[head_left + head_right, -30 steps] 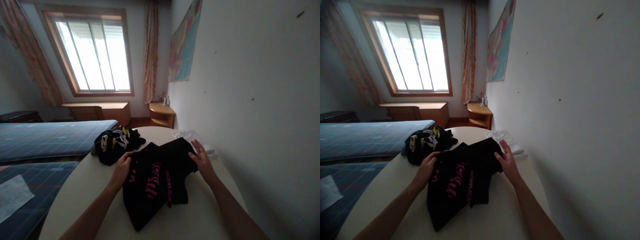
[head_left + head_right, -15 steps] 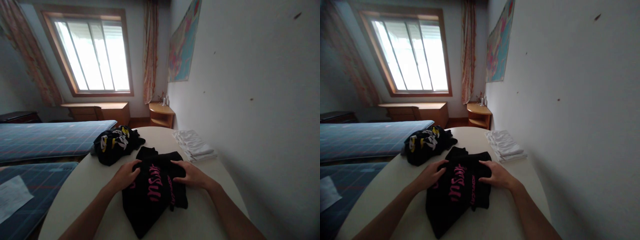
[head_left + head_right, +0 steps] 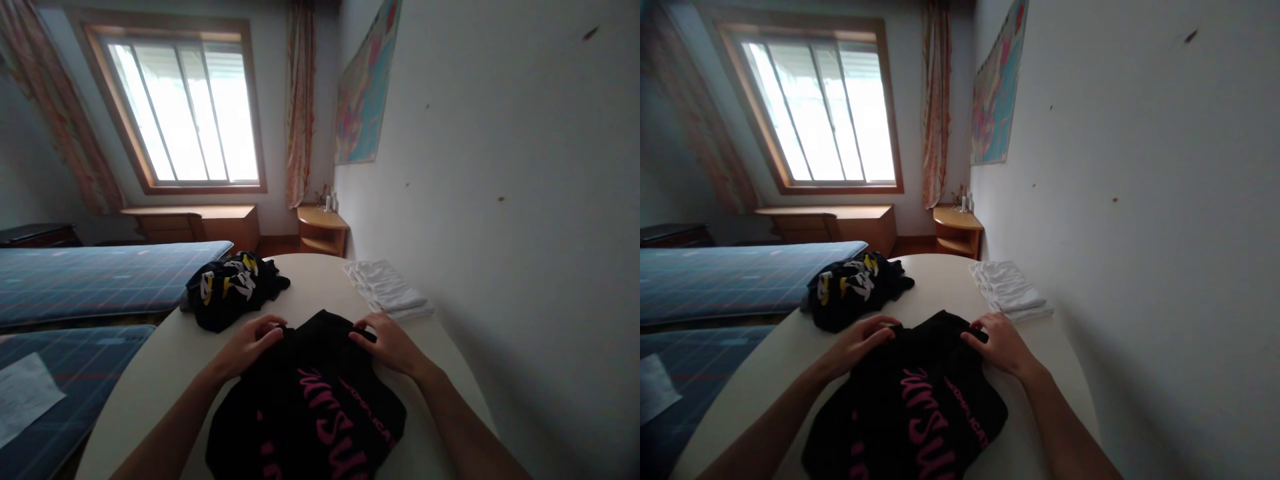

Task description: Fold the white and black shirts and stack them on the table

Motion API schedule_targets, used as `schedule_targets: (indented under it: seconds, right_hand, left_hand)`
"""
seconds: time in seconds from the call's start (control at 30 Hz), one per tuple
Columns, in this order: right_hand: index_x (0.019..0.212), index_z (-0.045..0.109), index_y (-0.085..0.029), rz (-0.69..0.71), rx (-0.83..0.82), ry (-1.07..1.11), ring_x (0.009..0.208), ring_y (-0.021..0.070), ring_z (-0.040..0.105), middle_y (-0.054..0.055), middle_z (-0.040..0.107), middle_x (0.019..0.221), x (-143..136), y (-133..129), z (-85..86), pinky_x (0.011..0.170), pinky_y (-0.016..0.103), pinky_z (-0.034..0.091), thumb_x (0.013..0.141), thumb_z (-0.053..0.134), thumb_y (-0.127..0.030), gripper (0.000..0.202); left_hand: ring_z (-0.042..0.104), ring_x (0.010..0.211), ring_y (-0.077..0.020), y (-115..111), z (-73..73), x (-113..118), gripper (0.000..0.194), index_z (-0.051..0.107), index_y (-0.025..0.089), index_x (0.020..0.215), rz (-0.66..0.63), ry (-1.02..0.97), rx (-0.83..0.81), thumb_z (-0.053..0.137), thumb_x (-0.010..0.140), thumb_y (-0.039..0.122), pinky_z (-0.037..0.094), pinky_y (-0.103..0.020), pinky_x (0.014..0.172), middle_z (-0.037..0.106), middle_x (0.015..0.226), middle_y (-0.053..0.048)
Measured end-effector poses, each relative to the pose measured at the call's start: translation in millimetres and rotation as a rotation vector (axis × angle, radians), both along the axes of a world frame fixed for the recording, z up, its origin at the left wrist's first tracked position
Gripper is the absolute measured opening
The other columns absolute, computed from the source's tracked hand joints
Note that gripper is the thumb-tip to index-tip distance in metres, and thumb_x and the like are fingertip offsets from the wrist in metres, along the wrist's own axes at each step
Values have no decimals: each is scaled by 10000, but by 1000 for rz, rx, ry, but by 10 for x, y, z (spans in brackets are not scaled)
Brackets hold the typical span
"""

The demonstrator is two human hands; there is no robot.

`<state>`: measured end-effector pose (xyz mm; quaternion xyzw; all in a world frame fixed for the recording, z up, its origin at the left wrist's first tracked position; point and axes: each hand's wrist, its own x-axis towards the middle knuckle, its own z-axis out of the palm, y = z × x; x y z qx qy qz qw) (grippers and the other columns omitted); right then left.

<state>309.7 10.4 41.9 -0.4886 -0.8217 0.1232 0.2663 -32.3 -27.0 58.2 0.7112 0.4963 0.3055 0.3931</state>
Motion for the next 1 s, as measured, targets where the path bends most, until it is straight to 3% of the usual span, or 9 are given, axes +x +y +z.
schedule_targets:
  seconds: [0.07, 0.17, 0.27, 0.37, 0.47, 0.6, 0.7, 0.8, 1.0]
  right_hand:
    - [938, 711, -197, 31, -13, -51, 1016, 285, 618, 100, 699, 989, 10, -7, -5, 950, 445, 442, 878, 637, -513, 330]
    - [903, 715, -209, 93, -17, -33, 1034, 264, 609, 83, 693, 1019, 22, 16, -27, 953, 414, 434, 877, 671, -409, 206]
    - [859, 702, -221, 147, -2, 46, 1007, 233, 609, 57, 696, 1005, -14, 36, -43, 940, 386, 430, 902, 660, -358, 149]
    - [859, 693, -229, 211, 8, 142, 1002, 221, 603, 47, 698, 1007, -143, 6, -48, 929, 368, 434, 908, 667, -364, 146]
    - [892, 691, -234, 299, -45, 232, 974, 206, 613, 36, 709, 965, -325, -72, -48, 902, 345, 451, 917, 663, -362, 134]
    - [927, 699, -237, 398, -107, 307, 933, 192, 634, 30, 723, 958, -509, -193, -23, 899, 343, 464, 920, 661, -360, 129]
    - [913, 708, -248, 439, -124, 386, 984, 193, 638, 33, 716, 1025, -574, -266, 22, 935, 349, 466, 910, 671, -390, 146]
    - [873, 718, -260, 434, -125, 425, 1060, 209, 618, 41, 686, 1090, -598, -307, 65, 972, 362, 462, 883, 687, -457, 199]
    - [1070, 681, -240, 379, -139, 439, 1095, 232, 587, 81, 661, 1116, -488, -271, 121, 1007, 401, 434, 943, 535, -569, 382]
  left_hand:
    - [597, 1178, -270, -33, 2, 114, 590, 544, 248, 1385, -66, -18, 127, 591, 887, 560, 476, -378, 981, 612, 1352, -102]
    - [521, 1300, -288, -120, 55, 221, 605, 520, 284, 1433, -263, 40, 62, 631, 886, 519, 376, -408, 1105, 562, 1439, -72]
    - [592, 1209, -276, -177, 125, 220, 458, 675, 257, 1265, -375, 23, -71, 535, 940, 547, 407, -386, 1066, 686, 1268, -59]
    - [690, 944, -228, -165, 120, 181, 513, 700, 219, 1190, -433, -52, -282, 449, 956, 601, 527, -315, 814, 749, 1068, -74]
    - [653, 632, -165, -126, 50, 202, 523, 671, 188, 1168, -277, -58, -237, 455, 943, 608, 496, -259, 568, 738, 851, -61]
    - [607, 1157, -256, -126, -18, 321, 483, 588, 235, 1319, -61, -16, 296, 637, 874, 417, 485, -381, 977, 650, 1276, -100]
    - [525, 1286, -261, -155, -63, 417, 645, 470, 292, 1446, -168, 63, 286, 681, 838, 330, 381, -418, 1114, 557, 1427, -71]
    - [627, 1092, -247, -166, -110, 489, 496, 565, 285, 1348, -176, 161, 239, 634, 857, 290, 459, -405, 1012, 687, 1198, -54]
    - [635, 976, -242, -78, -81, 408, 211, 673, 236, 1016, 144, 162, 451, 498, 901, 263, 475, -391, 937, 705, 1012, -57]
